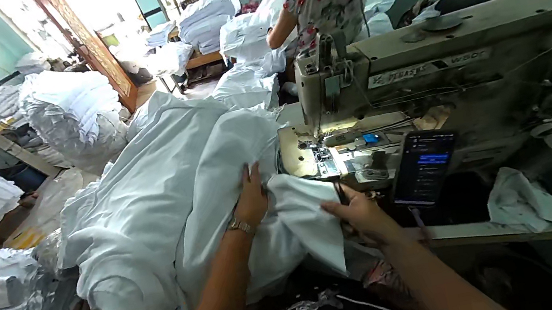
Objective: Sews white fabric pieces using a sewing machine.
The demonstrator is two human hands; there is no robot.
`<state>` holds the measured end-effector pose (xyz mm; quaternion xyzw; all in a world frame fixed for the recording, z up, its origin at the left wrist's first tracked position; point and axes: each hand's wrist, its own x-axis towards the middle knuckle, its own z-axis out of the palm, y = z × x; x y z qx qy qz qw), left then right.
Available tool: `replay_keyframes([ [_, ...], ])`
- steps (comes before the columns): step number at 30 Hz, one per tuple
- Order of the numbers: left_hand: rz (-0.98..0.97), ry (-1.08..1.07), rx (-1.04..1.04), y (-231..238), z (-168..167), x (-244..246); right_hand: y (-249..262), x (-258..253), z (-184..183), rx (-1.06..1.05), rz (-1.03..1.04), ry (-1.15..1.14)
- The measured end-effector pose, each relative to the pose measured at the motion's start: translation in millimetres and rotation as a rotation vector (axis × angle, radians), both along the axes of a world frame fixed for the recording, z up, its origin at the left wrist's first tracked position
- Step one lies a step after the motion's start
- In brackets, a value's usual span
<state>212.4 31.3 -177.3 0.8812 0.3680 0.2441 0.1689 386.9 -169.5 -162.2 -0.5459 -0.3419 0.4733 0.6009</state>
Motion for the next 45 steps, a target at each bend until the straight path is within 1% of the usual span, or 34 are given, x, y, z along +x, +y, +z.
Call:
replay_keyframes([
  [1, 0.0, -0.004, -0.07, -5, 3, -4, -2, 2, -5, -0.008, 0.028, 0.024],
  [2, -0.007, -0.061, -0.086, -14, 9, -10, -5, 3, -10, 0.012, 0.067, 0.052],
  [4, -0.04, -0.243, -0.107, -44, 17, -29, -11, 2, -12, 0.066, 0.102, 0.102],
  [5, -0.077, -0.34, -0.148, -61, 19, -35, -11, 0, -10, 0.095, 0.098, 0.114],
  [7, -0.246, -0.491, -0.357, -96, 15, -35, -7, -12, -1, 0.154, 0.085, 0.123],
  [8, -0.331, -0.501, -0.484, -112, 12, -31, -3, -22, 3, 0.17, 0.082, 0.111],
  [9, -0.356, -0.487, -0.584, -125, 10, -26, 0, -33, 8, 0.162, 0.075, 0.074],
  [11, -0.329, -0.494, -0.729, -135, 14, -27, 3, -44, 12, 0.16, 0.063, -0.02],
  [13, -0.31, -0.557, -0.797, -129, 28, -39, -1, -42, 17, 0.19, 0.06, -0.086],
  [15, -0.277, -0.55, -0.737, -122, 35, -47, -8, -39, 20, 0.225, 0.11, -0.181],
  [16, -0.281, -0.499, -0.668, -118, 35, -48, -10, -41, 19, 0.241, 0.155, -0.236],
  [17, -0.263, -0.434, -0.545, -116, 35, -47, -11, -46, 15, 0.26, 0.185, -0.313],
  [18, -0.215, -0.373, -0.359, -114, 37, -47, -12, -49, 13, 0.272, 0.171, -0.422],
  [20, -0.072, -0.317, 0.026, -108, 50, -56, -14, -41, 11, 0.256, -0.005, -0.725],
  [21, -0.011, -0.335, 0.161, -102, 56, -66, -15, -31, 9, 0.255, -0.119, -0.858],
  [22, 0.03, -0.349, 0.259, -97, 58, -76, -17, -23, 6, 0.252, -0.218, -0.948],
  [23, 0.043, -0.337, 0.308, -95, 56, -83, -18, -18, 3, 0.256, -0.292, -0.983],
  [24, 0.027, -0.301, 0.312, -96, 52, -87, -20, -17, 2, 0.275, -0.333, -0.959],
  [25, 0.001, -0.253, 0.285, -99, 45, -88, -21, -19, 2, 0.295, -0.35, -0.881],
  [26, -0.023, -0.201, 0.236, -102, 38, -91, -22, -21, 5, 0.301, -0.342, -0.755],
  [28, -0.053, -0.116, 0.128, -108, 24, -99, -24, -19, 13, 0.248, -0.269, -0.363],
  [30, -0.065, -0.033, 0.1, -113, 14, -110, -26, -14, 18, 0.146, -0.138, 0.127],
  [31, -0.065, -0.025, 0.146, -116, 7, -117, -28, -11, 17, 0.113, -0.047, 0.29],
  [32, -0.057, -0.052, 0.223, -119, 0, -122, -29, -11, 13, 0.095, 0.036, 0.383],
  [33, -0.038, -0.123, 0.292, -120, -7, -127, -29, -12, 10, 0.086, 0.103, 0.432],
  [34, -0.015, -0.237, 0.285, -121, -10, -128, -27, -13, 6, 0.081, 0.15, 0.471],
  [35, -0.007, -0.395, 0.152, -124, -8, -126, -25, -14, 3, 0.065, 0.173, 0.491],
  [36, -0.01, -0.604, -0.087, -127, -2, -122, -21, -15, -1, 0.035, 0.173, 0.493],
  [38, -0.016, -1.073, -0.714, -128, 16, -115, -15, -17, -8, -0.012, 0.168, 0.456],
  [39, -0.013, -1.209, -0.929, -124, 22, -113, -13, -18, -12, -0.019, 0.174, 0.433],
  [40, -0.009, -1.273, -1.039, -120, 26, -112, -11, -19, -15, -0.016, 0.182, 0.412],
  [41, -0.01, -1.28, -1.078, -117, 28, -111, -11, -19, -16, -0.004, 0.187, 0.389],
  [43, -0.067, -1.196, -1.036, -113, 27, -113, -14, -18, -15, 0.065, 0.184, 0.323],
  [45, -0.163, -1.088, -0.961, -110, 28, -118, -18, -13, -12, 0.156, 0.191, 0.157],
])
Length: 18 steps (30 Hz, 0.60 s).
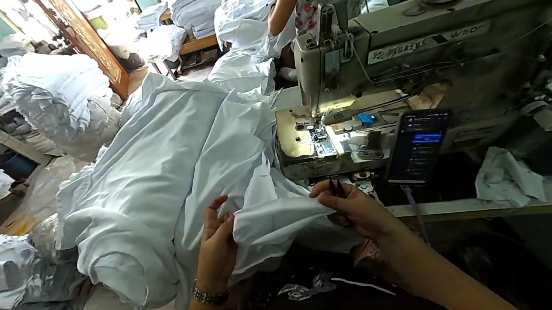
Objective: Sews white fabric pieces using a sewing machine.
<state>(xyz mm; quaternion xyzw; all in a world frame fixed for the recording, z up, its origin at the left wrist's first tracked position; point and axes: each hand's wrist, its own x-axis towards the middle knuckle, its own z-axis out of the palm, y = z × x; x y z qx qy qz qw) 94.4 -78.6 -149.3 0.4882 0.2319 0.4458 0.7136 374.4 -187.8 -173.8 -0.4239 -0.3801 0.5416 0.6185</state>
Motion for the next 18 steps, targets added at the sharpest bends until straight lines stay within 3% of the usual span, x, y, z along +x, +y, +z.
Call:
replay_keyframes([
  [4, -0.085, 0.173, 0.3, 3, 1, -14, -5, 12, 6, 0.186, -0.043, -0.459],
  [8, 0.18, 0.556, 0.695, -3, 1, -3, -4, 8, 4, 0.224, -0.194, -0.798],
  [10, 0.308, 0.641, 0.801, -5, 0, 2, -4, 6, 4, 0.237, -0.231, -0.865],
  [13, 0.393, 0.621, 0.878, -6, 3, 12, -4, 5, 3, 0.275, -0.303, -0.962],
  [18, 0.305, 0.466, 0.885, 9, 37, 69, -7, -6, 10, 0.376, -0.319, -1.066],
])
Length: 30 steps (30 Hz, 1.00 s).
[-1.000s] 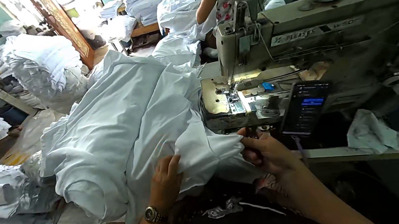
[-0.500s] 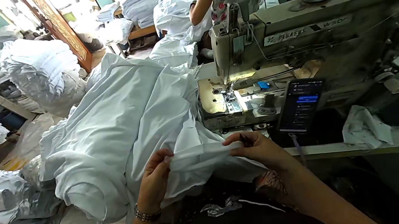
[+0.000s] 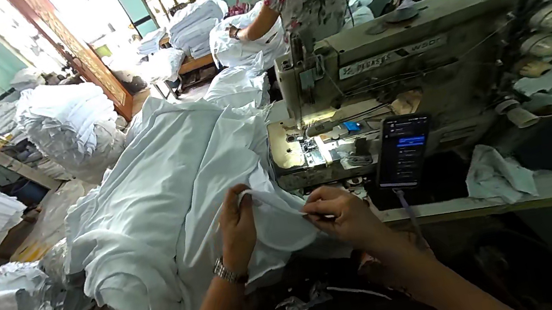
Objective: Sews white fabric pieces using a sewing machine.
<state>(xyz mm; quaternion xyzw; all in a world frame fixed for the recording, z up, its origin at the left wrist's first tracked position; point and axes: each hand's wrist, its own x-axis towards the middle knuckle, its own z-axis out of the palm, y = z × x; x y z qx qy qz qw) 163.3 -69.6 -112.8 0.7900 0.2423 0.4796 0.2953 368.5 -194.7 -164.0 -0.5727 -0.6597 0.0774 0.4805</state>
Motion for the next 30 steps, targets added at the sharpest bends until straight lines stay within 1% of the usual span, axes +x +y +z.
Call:
replay_keyframes([
  [1, 0.004, 0.03, 0.076, 9, 8, 16, -3, 0, 1, -0.017, 0.042, 0.056],
  [2, 0.003, 0.1, 0.153, 20, 15, 32, -6, 1, 2, -0.071, 0.087, 0.169],
  [4, -0.019, 0.363, 0.23, 45, 30, 66, -12, 9, 5, -0.202, 0.123, 0.45],
  [5, -0.037, 0.539, 0.209, 56, 36, 86, -12, 16, 4, -0.225, 0.1, 0.551],
  [6, -0.051, 0.702, 0.178, 65, 39, 107, -10, 23, 1, -0.224, 0.057, 0.599],
  [7, -0.056, 0.819, 0.161, 75, 36, 128, -8, 30, -4, -0.223, 0.005, 0.618],
  [9, -0.056, 0.921, 0.122, 87, 28, 164, -1, 40, -9, -0.239, -0.075, 0.635],
  [10, -0.052, 0.929, 0.104, 91, 29, 178, 3, 44, -7, -0.241, -0.099, 0.648],
  [12, -0.066, 0.817, 0.02, 99, 31, 195, 13, 48, -3, -0.214, -0.137, 0.672],
  [14, -0.067, 0.737, -0.083, 108, 26, 200, 16, 47, -4, -0.204, -0.14, 0.683],
  [15, -0.064, 0.72, -0.101, 111, 22, 201, 16, 46, -6, -0.203, -0.131, 0.684],
  [18, -0.051, 0.689, -0.088, 117, 11, 198, 14, 42, -8, -0.21, -0.12, 0.69],
  [21, -0.068, 0.71, -0.065, 118, 12, 199, 15, 39, -9, -0.217, -0.112, 0.7],
  [25, -0.151, 0.681, 0.067, 131, 14, 203, 24, 40, -8, -0.189, -0.103, 0.726],
  [26, -0.137, 0.674, 0.05, 130, 19, 204, 27, 40, -7, -0.193, -0.106, 0.727],
  [28, -0.1, 0.702, -0.084, 116, 50, 200, 34, 44, -4, -0.201, -0.108, 0.731],
  [29, -0.093, 0.67, -0.109, 114, 58, 196, 37, 47, -2, -0.204, -0.108, 0.741],
  [30, -0.089, 0.576, -0.073, 118, 53, 189, 39, 49, -1, -0.204, -0.107, 0.758],
])
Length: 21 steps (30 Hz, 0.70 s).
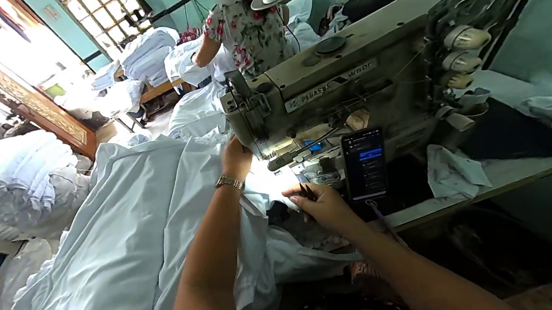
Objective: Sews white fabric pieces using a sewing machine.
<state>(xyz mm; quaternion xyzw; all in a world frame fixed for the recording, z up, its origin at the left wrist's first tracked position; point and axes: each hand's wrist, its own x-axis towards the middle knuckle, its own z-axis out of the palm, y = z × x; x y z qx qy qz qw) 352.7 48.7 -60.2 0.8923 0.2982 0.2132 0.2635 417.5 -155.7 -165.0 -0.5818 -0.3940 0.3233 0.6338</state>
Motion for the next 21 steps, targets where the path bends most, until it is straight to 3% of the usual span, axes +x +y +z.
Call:
replay_keyframes([
  [3, -0.044, -0.158, 0.069, 7, -37, -51, 1, 1, -1, -0.001, -0.005, 0.046],
  [5, -0.112, 0.027, 0.042, -14, -49, -97, 1, 0, -1, 0.007, -0.013, 0.062],
  [7, -0.114, 0.379, 0.1, -36, -48, -129, 1, -3, -2, 0.016, -0.022, 0.069],
  [9, -0.04, 0.508, 0.274, -28, -32, -143, 0, -4, -1, 0.028, -0.032, 0.041],
  [11, 0.051, 0.436, 0.556, -2, -15, -154, 1, -3, -1, 0.03, -0.045, 0.001],
  [13, 0.015, 0.32, 0.774, 21, -22, -157, 0, -2, -5, 0.026, -0.055, -0.032],
  [14, -0.043, 0.363, 0.757, 26, -33, -158, 0, -3, -9, 0.025, -0.056, -0.05],
  [16, -0.167, 0.59, 0.507, 27, -51, -157, -2, -2, -16, 0.011, -0.046, -0.103],
  [18, -0.211, 0.702, 0.296, 18, -39, -149, -5, 4, -13, -0.007, -0.058, -0.215],
  [21, -0.29, 0.341, 0.304, -7, -2, -140, -10, 10, -10, 0.101, -0.239, -0.477],
])
